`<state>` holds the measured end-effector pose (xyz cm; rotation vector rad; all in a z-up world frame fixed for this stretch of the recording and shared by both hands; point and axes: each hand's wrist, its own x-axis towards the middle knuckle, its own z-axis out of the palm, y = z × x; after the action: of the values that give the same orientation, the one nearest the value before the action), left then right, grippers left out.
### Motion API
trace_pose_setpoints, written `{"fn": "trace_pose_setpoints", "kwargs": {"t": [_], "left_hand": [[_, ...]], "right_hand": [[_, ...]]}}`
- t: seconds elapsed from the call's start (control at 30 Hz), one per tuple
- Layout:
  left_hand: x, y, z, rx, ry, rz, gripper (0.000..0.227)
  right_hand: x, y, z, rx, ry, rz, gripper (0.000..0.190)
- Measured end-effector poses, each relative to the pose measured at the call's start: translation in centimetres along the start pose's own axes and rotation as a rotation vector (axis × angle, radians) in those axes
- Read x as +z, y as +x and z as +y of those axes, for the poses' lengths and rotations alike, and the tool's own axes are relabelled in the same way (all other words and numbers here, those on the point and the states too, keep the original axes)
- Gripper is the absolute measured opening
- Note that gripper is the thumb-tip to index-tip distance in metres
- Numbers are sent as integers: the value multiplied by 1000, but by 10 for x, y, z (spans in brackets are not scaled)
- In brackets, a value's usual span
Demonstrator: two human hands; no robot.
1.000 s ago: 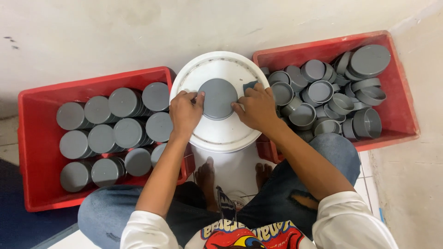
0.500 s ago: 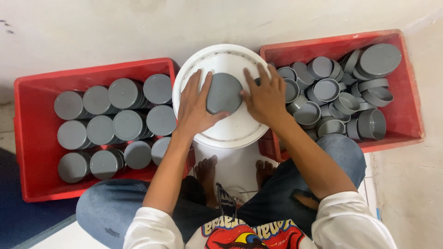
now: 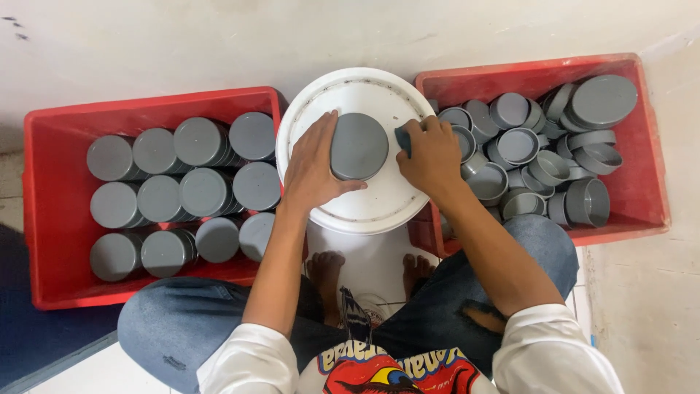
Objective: Cleaning grey plastic caps using a sponge and placing them into a storage bin.
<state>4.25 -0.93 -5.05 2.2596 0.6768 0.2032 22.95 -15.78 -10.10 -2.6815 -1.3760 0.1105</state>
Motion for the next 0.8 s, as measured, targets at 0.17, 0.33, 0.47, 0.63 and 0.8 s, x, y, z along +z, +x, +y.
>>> {"fn": "trace_pose_setpoints", "kwargs": {"t": [0.17, 0.33, 0.47, 0.63, 0.8], "left_hand": [[-2, 0, 3, -1, 13, -35, 122], [0, 0, -1, -1, 23, -31, 122], [2, -1, -5, 31, 12, -20, 121], [1, 2, -11, 50, -4, -14, 120], [5, -1, -15, 42, -15, -4, 120]], "right_hand": [[-36, -3, -19, 70, 441, 162, 33], [-28, -9, -41, -229, 437, 387, 35], [-28, -16, -43, -371, 203, 182, 46], [-42, -22, -41, -447, -16, 3, 73], [-5, -21, -35, -538, -106, 35, 63]]}}
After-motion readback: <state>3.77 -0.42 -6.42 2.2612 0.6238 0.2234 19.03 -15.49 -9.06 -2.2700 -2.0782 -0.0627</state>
